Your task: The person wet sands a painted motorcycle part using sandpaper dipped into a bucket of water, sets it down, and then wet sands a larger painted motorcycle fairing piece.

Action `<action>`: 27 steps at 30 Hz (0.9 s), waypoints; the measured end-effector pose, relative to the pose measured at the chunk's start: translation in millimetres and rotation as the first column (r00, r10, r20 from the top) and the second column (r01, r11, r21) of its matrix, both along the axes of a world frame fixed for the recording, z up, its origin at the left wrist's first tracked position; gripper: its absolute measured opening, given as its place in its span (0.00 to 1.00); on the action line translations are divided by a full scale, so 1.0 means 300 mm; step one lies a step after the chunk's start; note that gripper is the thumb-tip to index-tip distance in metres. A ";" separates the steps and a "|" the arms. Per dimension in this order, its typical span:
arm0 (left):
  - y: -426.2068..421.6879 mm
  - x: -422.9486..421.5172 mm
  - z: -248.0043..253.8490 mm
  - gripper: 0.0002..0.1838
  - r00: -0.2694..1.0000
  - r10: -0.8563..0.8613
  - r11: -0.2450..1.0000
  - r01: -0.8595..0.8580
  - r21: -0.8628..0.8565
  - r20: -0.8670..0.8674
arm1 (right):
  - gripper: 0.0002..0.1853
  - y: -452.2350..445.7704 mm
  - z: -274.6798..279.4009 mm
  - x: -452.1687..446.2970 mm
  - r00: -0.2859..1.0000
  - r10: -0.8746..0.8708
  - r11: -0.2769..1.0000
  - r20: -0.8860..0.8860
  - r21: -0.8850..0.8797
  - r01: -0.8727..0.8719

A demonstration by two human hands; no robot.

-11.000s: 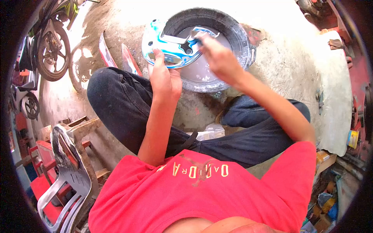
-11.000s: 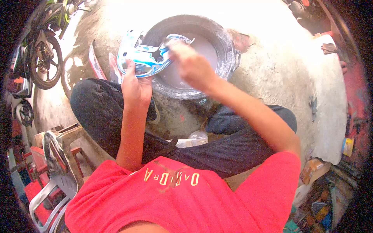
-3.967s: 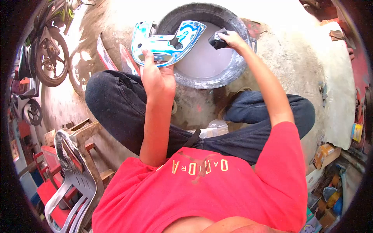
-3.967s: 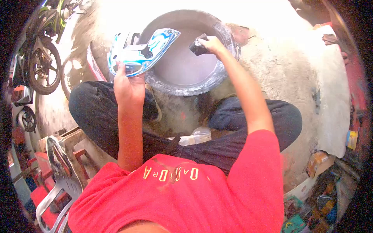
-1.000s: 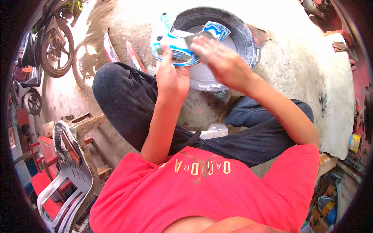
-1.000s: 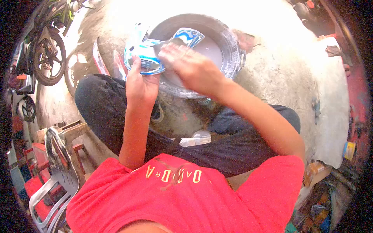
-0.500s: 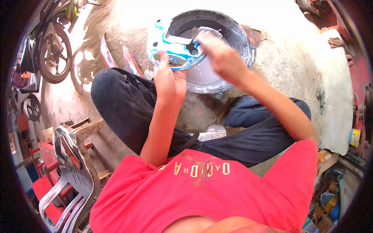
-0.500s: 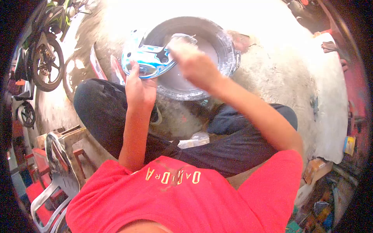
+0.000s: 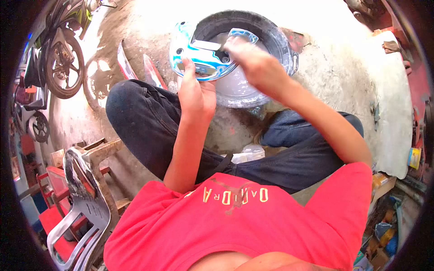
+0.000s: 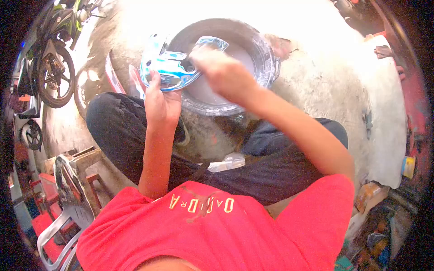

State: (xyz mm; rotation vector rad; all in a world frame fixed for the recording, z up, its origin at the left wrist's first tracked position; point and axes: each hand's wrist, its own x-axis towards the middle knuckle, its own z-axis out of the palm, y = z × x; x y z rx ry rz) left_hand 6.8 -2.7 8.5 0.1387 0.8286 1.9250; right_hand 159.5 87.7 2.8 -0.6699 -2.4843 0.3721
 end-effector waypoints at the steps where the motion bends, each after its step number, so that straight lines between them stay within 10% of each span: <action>1: -0.001 0.005 -0.002 0.19 1.000 0.004 1.000 -0.004 -0.004 -0.003 | 0.19 0.043 0.011 0.012 0.995 -0.088 0.989 0.054 -0.111 0.094; 9: 0.004 -0.023 -0.043 0.18 0.999 -0.047 0.999 0.047 0.021 -0.006 | 0.22 -0.039 -0.022 -0.009 0.997 0.059 0.990 -0.039 0.127 -0.054; 13: 0.001 -0.009 -0.025 0.18 0.999 -0.038 0.999 0.038 0.014 0.003 | 0.20 0.058 0.001 0.014 0.988 -0.151 0.978 -0.017 -0.148 0.147; 15: 0.000 -0.002 -0.012 0.18 1.000 -0.003 1.000 0.002 -0.018 -0.012 | 0.21 -0.028 -0.045 -0.010 0.999 -0.035 0.990 -0.007 0.138 0.036; 19: 0.002 -0.030 -0.054 0.18 0.997 -0.069 0.997 0.068 0.045 0.028 | 0.21 -0.051 -0.006 -0.008 0.992 0.092 0.992 -0.085 0.096 -0.084; 22: -0.006 -0.019 -0.038 0.18 0.997 -0.066 0.998 0.065 0.018 0.041 | 0.19 0.085 0.007 0.030 0.984 -0.178 0.958 -0.027 -0.231 0.167; 27: 0.002 -0.021 -0.026 0.18 0.999 -0.050 0.999 0.050 0.022 -0.014 | 0.23 -0.090 -0.008 -0.032 0.997 0.073 0.982 -0.029 0.175 -0.067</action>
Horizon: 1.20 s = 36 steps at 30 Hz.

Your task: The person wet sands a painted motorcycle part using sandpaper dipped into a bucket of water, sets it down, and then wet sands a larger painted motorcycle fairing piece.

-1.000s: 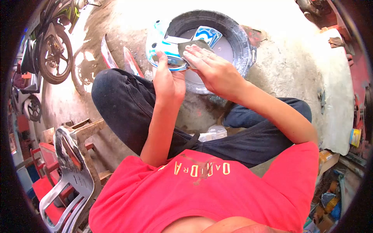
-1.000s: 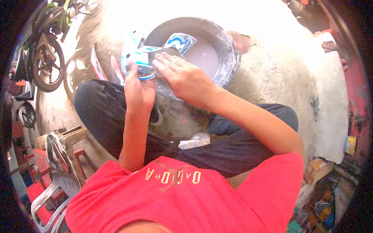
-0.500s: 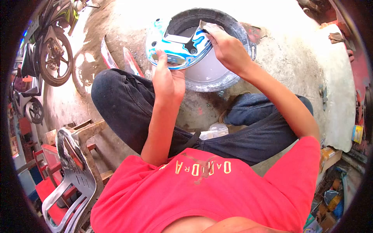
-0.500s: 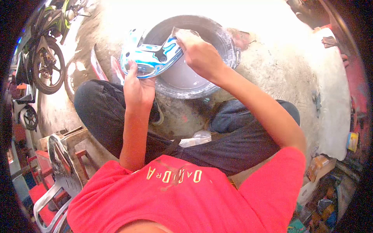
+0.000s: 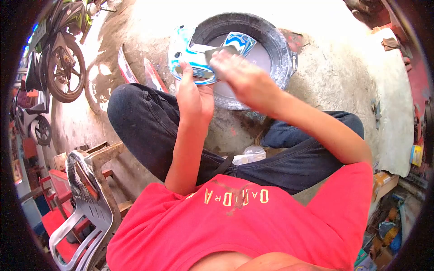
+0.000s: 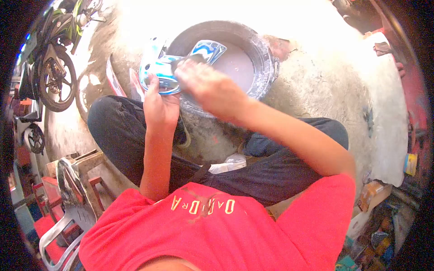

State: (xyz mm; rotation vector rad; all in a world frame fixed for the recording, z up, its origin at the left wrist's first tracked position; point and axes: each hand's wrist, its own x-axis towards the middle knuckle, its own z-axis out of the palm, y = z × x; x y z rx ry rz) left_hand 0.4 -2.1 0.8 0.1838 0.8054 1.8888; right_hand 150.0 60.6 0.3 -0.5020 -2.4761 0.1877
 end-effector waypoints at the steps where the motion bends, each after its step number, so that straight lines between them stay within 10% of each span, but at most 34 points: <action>1: 0.002 -0.005 -0.005 0.18 1.000 -0.006 1.000 0.006 0.007 0.009 | 0.22 -0.004 0.013 0.003 0.999 0.031 0.998 -0.019 -0.057 -0.032; 6: -0.003 0.002 -0.003 0.18 0.998 -0.026 1.000 0.025 0.015 0.050 | 0.19 0.172 0.000 0.048 0.981 -0.186 0.955 -0.046 -0.245 0.169; 12: 0.003 -0.015 -0.021 0.18 1.000 -0.019 1.000 0.019 -0.009 0.005 | 0.22 -0.039 0.032 -0.002 0.997 0.076 0.996 -0.025 -0.041 -0.077; 16: -0.009 0.000 -0.006 0.17 0.999 -0.018 1.000 0.017 0.005 0.040 | 0.19 0.168 0.006 0.059 0.983 -0.182 0.943 0.015 -0.281 0.179; 21: -0.008 0.004 0.026 0.22 0.999 0.013 0.999 -0.015 -0.046 -0.036 | 0.21 -0.047 0.028 0.002 0.999 0.050 0.999 0.008 -0.020 -0.050; 26: -0.012 0.010 0.013 0.18 1.000 0.010 1.000 -0.010 0.007 -0.007 | 0.21 0.165 0.008 0.064 0.985 -0.174 0.965 0.003 -0.198 0.171; 31: -0.005 -0.007 -0.022 0.18 0.999 -0.013 1.000 0.013 -0.009 -0.039 | 0.23 -0.048 0.029 -0.015 0.999 0.039 0.999 -0.014 -0.027 -0.039; 36: -0.003 0.001 -0.011 0.17 0.998 0.024 0.999 -0.023 -0.030 0.054 | 0.23 0.121 0.000 0.043 0.994 -0.096 0.985 0.043 -0.140 0.101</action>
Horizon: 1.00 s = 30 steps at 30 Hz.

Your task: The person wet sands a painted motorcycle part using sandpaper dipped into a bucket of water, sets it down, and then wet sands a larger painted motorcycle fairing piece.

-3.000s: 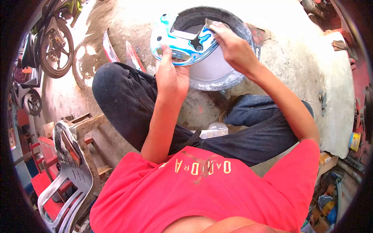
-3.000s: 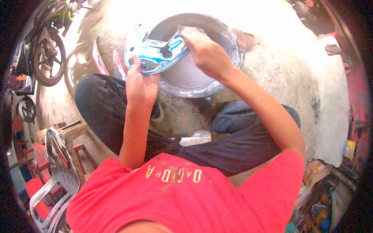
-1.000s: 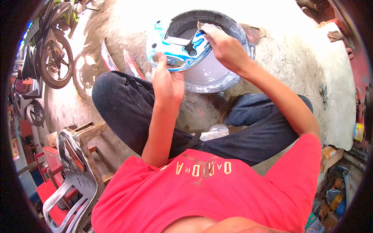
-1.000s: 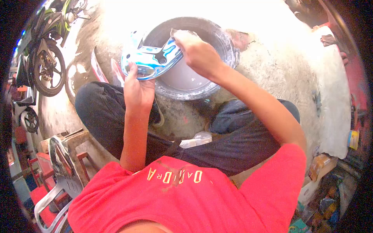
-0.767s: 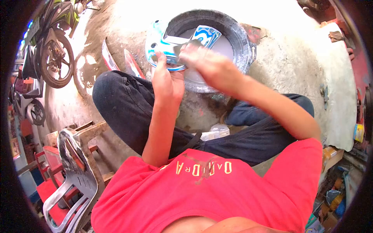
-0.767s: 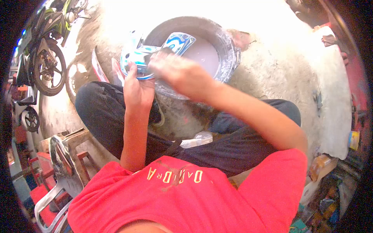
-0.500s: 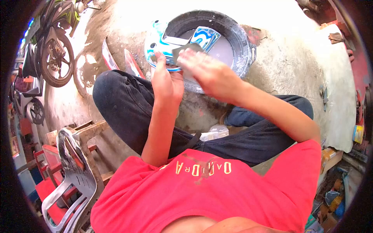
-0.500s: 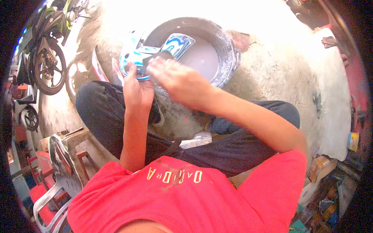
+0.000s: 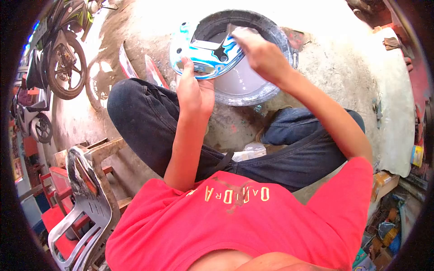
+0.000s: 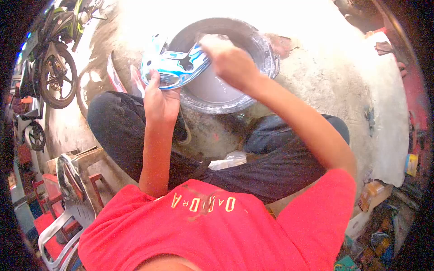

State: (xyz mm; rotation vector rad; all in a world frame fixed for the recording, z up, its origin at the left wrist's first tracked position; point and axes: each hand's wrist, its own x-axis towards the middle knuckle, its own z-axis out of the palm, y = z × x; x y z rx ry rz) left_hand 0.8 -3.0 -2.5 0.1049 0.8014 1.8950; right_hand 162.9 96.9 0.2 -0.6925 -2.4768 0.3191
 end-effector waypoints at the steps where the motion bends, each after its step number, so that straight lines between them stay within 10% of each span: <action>1: 0.000 -0.001 -0.004 0.17 1.000 0.000 1.000 0.000 -0.003 0.013 | 0.23 0.013 0.005 0.008 0.999 -0.031 0.999 0.036 -0.040 0.032; 5: 0.008 -0.021 -0.017 0.18 1.000 -0.005 0.999 0.006 0.040 -0.017 | 0.22 -0.151 0.004 -0.040 0.992 0.114 0.975 -0.047 0.196 -0.102; 12: 0.006 -0.009 0.008 0.17 1.000 0.015 1.000 -0.014 0.020 -0.020 | 0.18 0.044 0.034 0.031 0.996 -0.090 0.996 0.030 -0.009 0.090; 18: -0.005 -0.012 0.016 0.18 0.999 -0.011 0.999 0.013 0.053 -0.034 | 0.15 -0.055 0.034 -0.011 0.988 0.132 0.941 -0.075 0.324 -0.101; 24: -0.008 -0.008 0.036 0.18 1.000 0.009 1.000 -0.008 0.028 -0.025 | 0.14 0.075 0.055 0.025 0.938 -0.183 0.963 -0.294 -0.245 0.111; 30: -0.010 0.000 0.039 0.18 1.000 -0.008 1.000 0.008 -0.007 -0.009 | 0.19 0.121 0.115 0.048 0.756 -0.441 0.547 -0.484 -0.812 -0.200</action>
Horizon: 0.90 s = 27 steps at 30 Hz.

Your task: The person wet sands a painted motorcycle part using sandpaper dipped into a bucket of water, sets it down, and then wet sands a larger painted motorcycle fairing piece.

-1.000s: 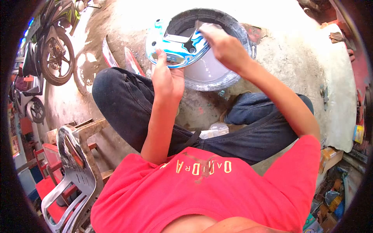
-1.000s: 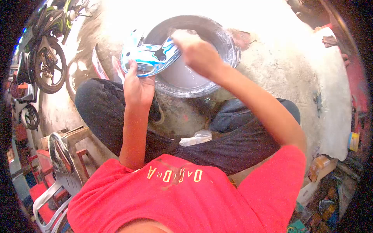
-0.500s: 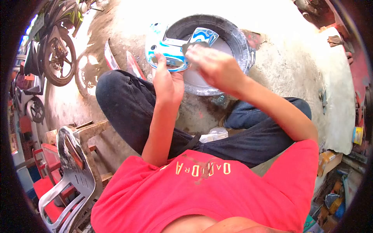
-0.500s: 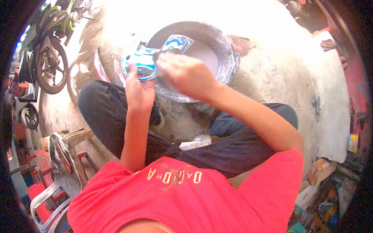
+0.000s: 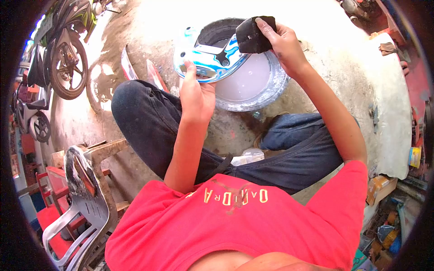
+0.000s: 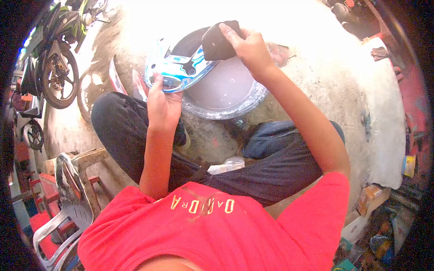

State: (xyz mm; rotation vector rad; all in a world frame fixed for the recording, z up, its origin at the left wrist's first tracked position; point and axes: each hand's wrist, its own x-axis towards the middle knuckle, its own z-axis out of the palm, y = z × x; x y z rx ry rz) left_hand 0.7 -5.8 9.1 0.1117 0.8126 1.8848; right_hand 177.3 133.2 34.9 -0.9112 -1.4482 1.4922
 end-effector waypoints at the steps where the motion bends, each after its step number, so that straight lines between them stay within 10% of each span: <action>1: 0.001 -0.001 -0.008 0.18 1.000 -0.009 1.000 0.009 0.004 0.004 | 0.19 0.001 0.006 0.002 0.999 0.017 0.998 -0.046 -0.058 -0.020; 11: 0.005 0.010 -0.006 0.18 0.999 -0.033 0.999 0.033 0.012 0.019 | 0.18 0.036 0.036 0.033 0.991 0.041 0.979 0.126 0.194 -0.065; 16: 0.007 0.010 -0.014 0.19 0.999 -0.045 0.999 0.045 0.031 0.011 | 0.10 0.017 0.093 0.044 0.881 -0.193 0.729 0.431 0.665 -0.165; 27: 0.004 0.003 -0.001 0.19 0.999 -0.034 0.999 0.034 0.027 0.022 | 0.20 -0.068 -0.012 -0.003 0.789 -0.182 0.471 0.587 0.756 -0.454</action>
